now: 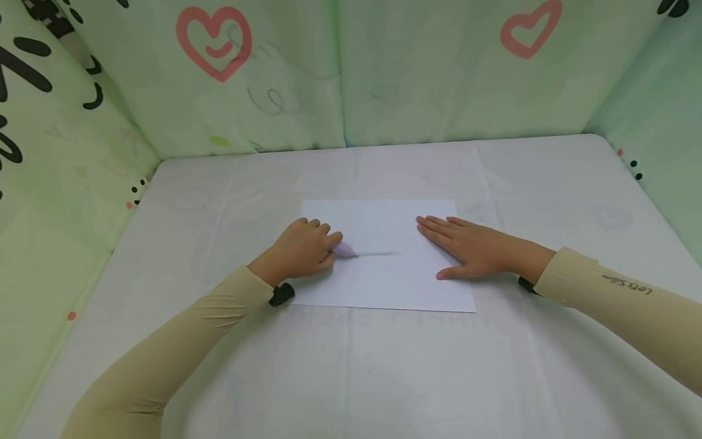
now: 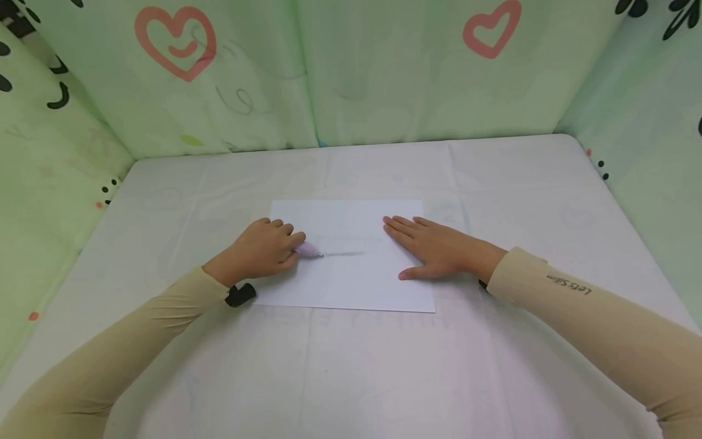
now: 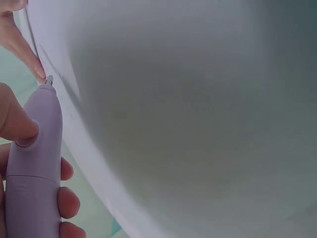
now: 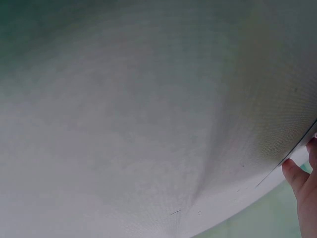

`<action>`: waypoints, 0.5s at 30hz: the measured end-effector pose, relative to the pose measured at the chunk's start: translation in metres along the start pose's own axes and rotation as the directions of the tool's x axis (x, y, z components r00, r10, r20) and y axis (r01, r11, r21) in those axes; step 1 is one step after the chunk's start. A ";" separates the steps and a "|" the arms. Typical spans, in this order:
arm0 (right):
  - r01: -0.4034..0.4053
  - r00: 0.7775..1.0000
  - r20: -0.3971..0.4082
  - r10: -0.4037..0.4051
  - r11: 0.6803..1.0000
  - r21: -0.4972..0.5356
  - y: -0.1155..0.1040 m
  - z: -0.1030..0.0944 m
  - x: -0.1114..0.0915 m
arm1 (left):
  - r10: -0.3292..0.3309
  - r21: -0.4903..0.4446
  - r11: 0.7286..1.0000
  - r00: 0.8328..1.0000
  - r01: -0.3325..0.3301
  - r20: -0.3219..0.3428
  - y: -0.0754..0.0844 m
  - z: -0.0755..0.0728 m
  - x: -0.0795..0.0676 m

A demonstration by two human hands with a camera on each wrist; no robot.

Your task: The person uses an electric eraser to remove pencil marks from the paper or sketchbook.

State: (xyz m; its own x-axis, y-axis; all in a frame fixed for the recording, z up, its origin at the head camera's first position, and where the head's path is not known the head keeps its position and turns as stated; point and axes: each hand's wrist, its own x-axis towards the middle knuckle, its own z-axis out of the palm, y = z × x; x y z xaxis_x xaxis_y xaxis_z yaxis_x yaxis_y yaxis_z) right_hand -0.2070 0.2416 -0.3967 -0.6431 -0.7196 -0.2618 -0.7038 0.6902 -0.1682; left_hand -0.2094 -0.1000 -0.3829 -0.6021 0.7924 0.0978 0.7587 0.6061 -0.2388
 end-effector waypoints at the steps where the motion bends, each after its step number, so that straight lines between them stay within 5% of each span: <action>1: -0.001 1.000 0.000 0.001 1.000 0.002 0.000 0.000 0.000 | 0.002 0.002 1.000 1.000 -0.002 -0.002 0.001 0.000 0.000; 15: 0.013 1.000 -0.004 -0.013 1.000 0.000 0.001 0.000 -0.001 | 0.020 0.027 0.999 0.999 -0.018 -0.049 0.005 0.005 0.004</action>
State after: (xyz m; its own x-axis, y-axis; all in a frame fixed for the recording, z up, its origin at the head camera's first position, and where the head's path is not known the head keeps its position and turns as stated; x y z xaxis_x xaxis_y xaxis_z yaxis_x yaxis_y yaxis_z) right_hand -0.2067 0.2428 -0.3965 -0.6351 -0.7289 -0.2557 -0.7120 0.6808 -0.1721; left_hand -0.2091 -0.0945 -0.3882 -0.5742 0.8066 0.1403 0.7626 0.5893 -0.2667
